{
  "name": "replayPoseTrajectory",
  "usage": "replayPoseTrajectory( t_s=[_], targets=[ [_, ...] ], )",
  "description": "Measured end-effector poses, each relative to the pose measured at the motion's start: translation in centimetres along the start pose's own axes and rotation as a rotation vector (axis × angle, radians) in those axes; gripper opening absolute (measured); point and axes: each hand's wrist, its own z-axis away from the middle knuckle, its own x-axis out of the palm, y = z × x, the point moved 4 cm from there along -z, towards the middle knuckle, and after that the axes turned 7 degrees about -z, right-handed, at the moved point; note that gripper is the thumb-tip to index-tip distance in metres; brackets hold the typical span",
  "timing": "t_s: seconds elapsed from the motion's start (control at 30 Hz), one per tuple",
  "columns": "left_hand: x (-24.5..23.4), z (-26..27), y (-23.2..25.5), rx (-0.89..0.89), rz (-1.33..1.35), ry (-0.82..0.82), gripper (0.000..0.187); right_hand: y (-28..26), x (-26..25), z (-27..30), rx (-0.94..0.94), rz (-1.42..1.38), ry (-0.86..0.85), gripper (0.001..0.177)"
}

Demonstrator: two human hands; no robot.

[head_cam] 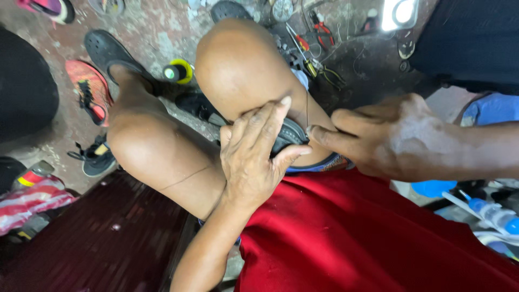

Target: The person is repairing a black leather shoe by stitching the sole to the upper part. They use a needle and thread to sew along the edge of the shoe, pulling the thread through repeatedly to secure the sole.

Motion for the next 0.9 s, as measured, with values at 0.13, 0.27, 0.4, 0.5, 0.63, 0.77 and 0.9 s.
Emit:
replayPoseTrajectory(
  t_s=[0.13,0.27,0.4,0.5,0.63,0.77,0.9],
  targets=[
    [0.3,0.2,0.0,-0.007,-0.003,-0.013,0.076,-0.1,1.0,-0.4,-0.02,-0.048,0.013,0.042],
    [0.2,-0.1,-0.1,-0.022,0.009,0.019,0.076,-0.1,0.9,-2.1,-0.049,-0.084,0.067,0.013],
    [-0.1,0.9,-0.6,-0.056,0.117,-0.007,0.075,-0.6,0.6,-2.3,0.014,-0.084,-0.099,0.014],
    [-1.9,3.0,-1.9,-0.114,0.287,0.066,0.068,-0.6,-0.1,-2.2,0.056,-0.117,-0.131,0.024],
    [-3.4,7.9,-3.4,-0.248,0.216,0.062,0.072,-0.1,-0.3,-1.4,0.16,-0.337,-0.031,0.008],
    [-1.5,13.0,-3.2,-0.441,0.08,0.016,0.074,1.7,0.0,-1.0,0.296,-0.436,-0.154,0.016],
    [0.4,16.5,-3.8,-0.844,0.181,0.003,0.044,4.1,1.7,-0.1,0.425,-0.535,-0.35,0.03]
  ],
)
